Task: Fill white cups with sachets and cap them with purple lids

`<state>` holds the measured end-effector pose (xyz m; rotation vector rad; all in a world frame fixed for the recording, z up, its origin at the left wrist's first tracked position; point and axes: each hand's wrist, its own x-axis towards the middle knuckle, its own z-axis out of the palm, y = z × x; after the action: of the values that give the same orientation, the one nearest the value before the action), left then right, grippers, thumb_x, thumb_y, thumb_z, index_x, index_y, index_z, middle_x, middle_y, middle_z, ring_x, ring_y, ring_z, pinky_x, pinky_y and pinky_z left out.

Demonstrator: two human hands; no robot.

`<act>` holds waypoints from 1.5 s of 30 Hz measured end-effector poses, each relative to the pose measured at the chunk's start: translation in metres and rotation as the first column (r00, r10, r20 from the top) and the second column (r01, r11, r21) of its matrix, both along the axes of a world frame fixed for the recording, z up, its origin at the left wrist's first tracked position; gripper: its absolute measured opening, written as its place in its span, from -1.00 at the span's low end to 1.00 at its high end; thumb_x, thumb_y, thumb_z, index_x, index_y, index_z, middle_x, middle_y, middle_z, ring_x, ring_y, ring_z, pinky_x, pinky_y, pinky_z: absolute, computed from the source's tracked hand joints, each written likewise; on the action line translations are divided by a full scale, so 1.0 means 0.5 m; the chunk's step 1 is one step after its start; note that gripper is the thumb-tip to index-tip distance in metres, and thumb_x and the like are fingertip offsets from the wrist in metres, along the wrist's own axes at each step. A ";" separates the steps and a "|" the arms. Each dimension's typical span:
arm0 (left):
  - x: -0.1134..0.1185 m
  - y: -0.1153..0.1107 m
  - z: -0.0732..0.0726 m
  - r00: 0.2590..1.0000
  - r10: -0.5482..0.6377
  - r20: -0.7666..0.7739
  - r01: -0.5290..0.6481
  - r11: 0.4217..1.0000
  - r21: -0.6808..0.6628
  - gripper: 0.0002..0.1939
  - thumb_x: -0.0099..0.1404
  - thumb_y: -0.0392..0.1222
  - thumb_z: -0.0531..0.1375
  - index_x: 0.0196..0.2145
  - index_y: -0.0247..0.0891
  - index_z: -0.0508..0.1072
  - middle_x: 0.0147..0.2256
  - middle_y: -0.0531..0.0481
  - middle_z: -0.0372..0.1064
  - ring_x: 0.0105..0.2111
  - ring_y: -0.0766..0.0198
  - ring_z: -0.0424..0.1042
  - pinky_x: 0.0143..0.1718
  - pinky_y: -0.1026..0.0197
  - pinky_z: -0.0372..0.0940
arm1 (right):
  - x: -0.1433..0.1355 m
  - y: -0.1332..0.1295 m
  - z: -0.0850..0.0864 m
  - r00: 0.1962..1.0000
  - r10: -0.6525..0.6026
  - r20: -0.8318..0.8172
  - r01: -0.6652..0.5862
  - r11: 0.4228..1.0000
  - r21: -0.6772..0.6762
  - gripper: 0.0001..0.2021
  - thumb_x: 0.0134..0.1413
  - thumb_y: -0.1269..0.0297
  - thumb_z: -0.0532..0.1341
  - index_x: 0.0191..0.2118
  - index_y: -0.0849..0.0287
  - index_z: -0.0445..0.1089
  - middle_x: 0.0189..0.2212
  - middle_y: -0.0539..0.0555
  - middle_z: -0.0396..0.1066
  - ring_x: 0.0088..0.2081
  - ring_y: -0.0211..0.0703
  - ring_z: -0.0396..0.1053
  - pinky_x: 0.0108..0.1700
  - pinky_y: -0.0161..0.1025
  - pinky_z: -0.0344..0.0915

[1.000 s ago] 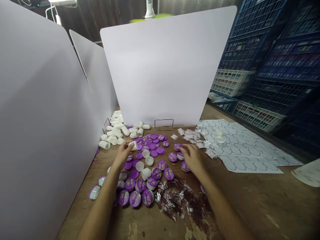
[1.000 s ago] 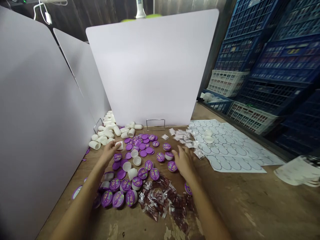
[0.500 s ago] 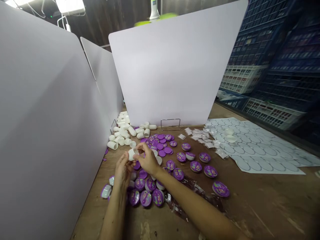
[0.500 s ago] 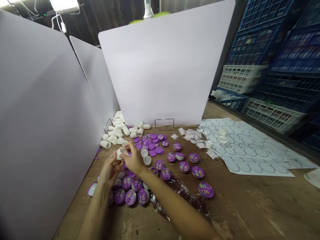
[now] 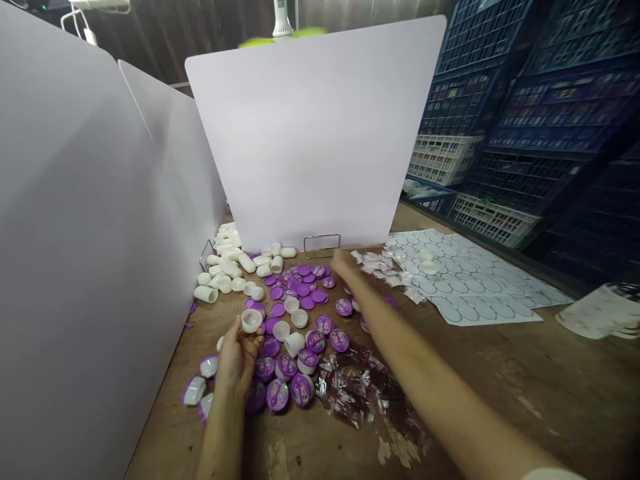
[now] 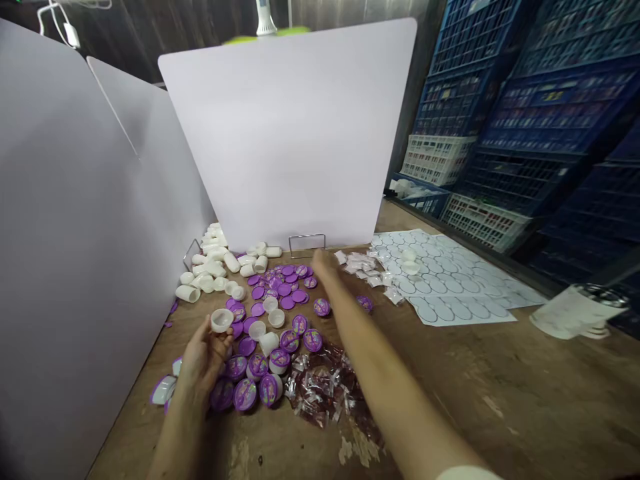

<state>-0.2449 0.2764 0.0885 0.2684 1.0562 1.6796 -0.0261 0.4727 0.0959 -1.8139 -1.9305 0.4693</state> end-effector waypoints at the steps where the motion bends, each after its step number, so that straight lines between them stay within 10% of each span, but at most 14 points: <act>1: 0.015 -0.002 -0.001 0.999 -0.026 0.036 0.026 1.000 -0.004 -0.88 0.30 -0.23 0.14 -0.36 -0.34 0.39 -0.49 -0.03 0.43 -0.59 0.34 0.39 -0.58 0.33 0.31 | 0.033 0.016 -0.006 1.000 -0.022 0.021 0.023 0.999 -0.046 -0.84 0.17 0.34 0.24 -0.21 0.35 0.46 -0.19 0.31 0.48 -0.06 0.05 0.42 0.00 -0.04 0.30; 9: 0.094 0.012 -0.023 0.992 -0.126 0.023 0.126 0.992 0.006 -0.77 0.16 -0.12 0.30 -0.33 -0.32 0.38 -0.47 0.02 0.42 -0.59 0.37 0.38 -0.59 0.36 0.26 | 0.086 0.018 -0.003 1.000 0.002 0.003 -0.002 0.994 -0.107 -0.77 0.12 0.31 0.27 -0.17 0.40 0.48 -0.18 0.30 0.50 -0.11 0.02 0.44 -0.06 -0.11 0.33; 13: 0.128 0.024 -0.035 0.988 -0.155 -0.014 0.155 0.988 -0.010 -0.68 0.17 0.01 0.28 -0.27 -0.30 0.39 -0.47 0.04 0.38 -0.60 0.40 0.33 -0.63 0.38 0.19 | 0.017 -0.099 0.021 0.955 0.231 -0.187 -0.236 0.972 -0.009 -0.77 0.15 0.20 0.22 -0.13 0.16 0.51 -0.26 0.04 0.53 -0.25 -0.23 0.44 -0.18 -0.32 0.31; 15: 0.152 0.024 -0.038 0.973 -0.226 -0.044 0.229 0.972 0.060 -0.62 0.14 0.07 0.29 -0.26 -0.29 0.40 -0.47 0.05 0.37 -0.59 0.41 0.31 -0.64 0.39 0.16 | -0.020 -0.184 0.019 0.783 0.533 -0.321 -0.522 0.843 0.127 -0.84 0.04 0.29 0.29 -0.24 0.18 0.53 -0.29 0.04 0.50 -0.31 -0.24 0.41 -0.24 -0.32 0.30; 17: 0.173 0.019 -0.041 0.951 -0.282 -0.126 0.297 0.948 0.117 -0.59 0.09 0.07 0.32 -0.24 -0.28 0.39 -0.50 0.10 0.33 -0.61 0.43 0.26 -0.66 0.40 0.11 | -0.040 -0.258 0.013 0.756 0.585 -0.293 -0.545 0.811 0.213 -0.89 0.03 0.44 0.23 -0.34 0.20 0.53 -0.30 0.08 0.47 -0.31 -0.22 0.38 -0.25 -0.29 0.28; 24: 0.167 -0.006 -0.045 0.939 -0.244 -0.244 0.272 0.958 0.089 -0.58 0.08 0.04 0.33 -0.23 -0.22 0.31 -0.48 0.14 0.32 -0.73 0.54 0.06 -0.78 0.45 -0.12 | 0.068 -0.350 -0.036 0.983 0.185 -0.007 -0.185 0.981 -0.065 -0.86 0.17 0.41 0.13 -0.26 0.22 0.45 -0.34 0.17 0.51 -0.28 -0.07 0.44 -0.26 -0.24 0.21; 29: 0.143 -0.020 -0.039 0.955 -0.254 -0.154 0.267 0.961 0.071 -0.60 0.07 0.03 0.33 -0.24 -0.24 0.32 -0.44 0.07 0.37 -0.69 0.48 0.20 -0.77 0.44 -0.02 | 0.119 -0.370 -0.099 0.950 0.207 0.234 -0.134 0.947 -0.292 -0.91 0.05 0.43 0.16 -0.41 0.19 0.41 -0.40 0.15 0.50 -0.31 -0.07 0.44 -0.38 -0.27 0.04; 33: 0.143 -0.044 -0.045 0.954 -0.288 -0.078 0.292 0.955 0.047 -0.63 0.08 -0.03 0.31 -0.22 -0.24 0.33 -0.42 0.04 0.40 -0.59 0.39 0.33 -0.64 0.36 0.20 | 0.132 -0.373 -0.068 0.976 0.173 0.132 -0.143 0.967 -0.209 -0.85 -0.01 0.49 0.16 -0.53 0.19 0.33 -0.56 0.05 0.40 -0.44 -0.16 0.36 -0.42 -0.29 0.02; 38: 0.186 -0.086 -0.066 0.913 -0.345 -0.216 0.361 0.932 0.040 -0.60 0.18 0.11 0.25 -0.14 -0.19 0.37 -0.41 0.03 0.40 -0.52 0.32 0.39 -0.58 0.32 0.23 | 0.044 -0.405 -0.023 0.882 0.224 -0.414 -0.200 0.975 0.100 -0.87 0.16 0.28 0.14 -0.37 0.16 0.38 -0.50 0.01 0.38 -0.47 -0.20 0.32 -0.41 -0.31 0.18; 42: 0.197 -0.106 -0.083 0.941 -0.217 -0.258 0.243 0.968 0.070 -0.54 0.22 0.23 0.18 -0.14 -0.20 0.40 -0.26 -0.04 0.44 -0.33 0.28 0.45 -0.45 0.33 0.30 | -0.054 -0.440 -0.038 0.814 0.468 -0.345 -0.383 0.878 0.288 -0.84 0.12 0.44 0.12 -0.40 0.17 0.41 -0.40 0.07 0.39 -0.35 -0.17 0.34 -0.29 -0.27 0.27; 45: 0.159 -0.109 -0.085 0.943 -0.173 -0.285 0.192 0.980 0.041 -0.54 0.17 0.22 0.23 -0.20 -0.22 0.37 -0.51 0.12 0.33 -0.62 0.41 0.28 -0.66 0.37 0.17 | -0.072 -0.410 -0.044 0.726 0.606 -0.325 -0.560 0.796 0.230 -0.77 0.17 0.49 0.07 -0.34 0.17 0.47 -0.33 0.08 0.43 -0.29 -0.19 0.38 -0.21 -0.26 0.30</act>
<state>-0.1653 0.2220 0.0462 0.6460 1.1438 1.5396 -0.0620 0.2676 0.0741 -0.8988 -2.1499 0.8258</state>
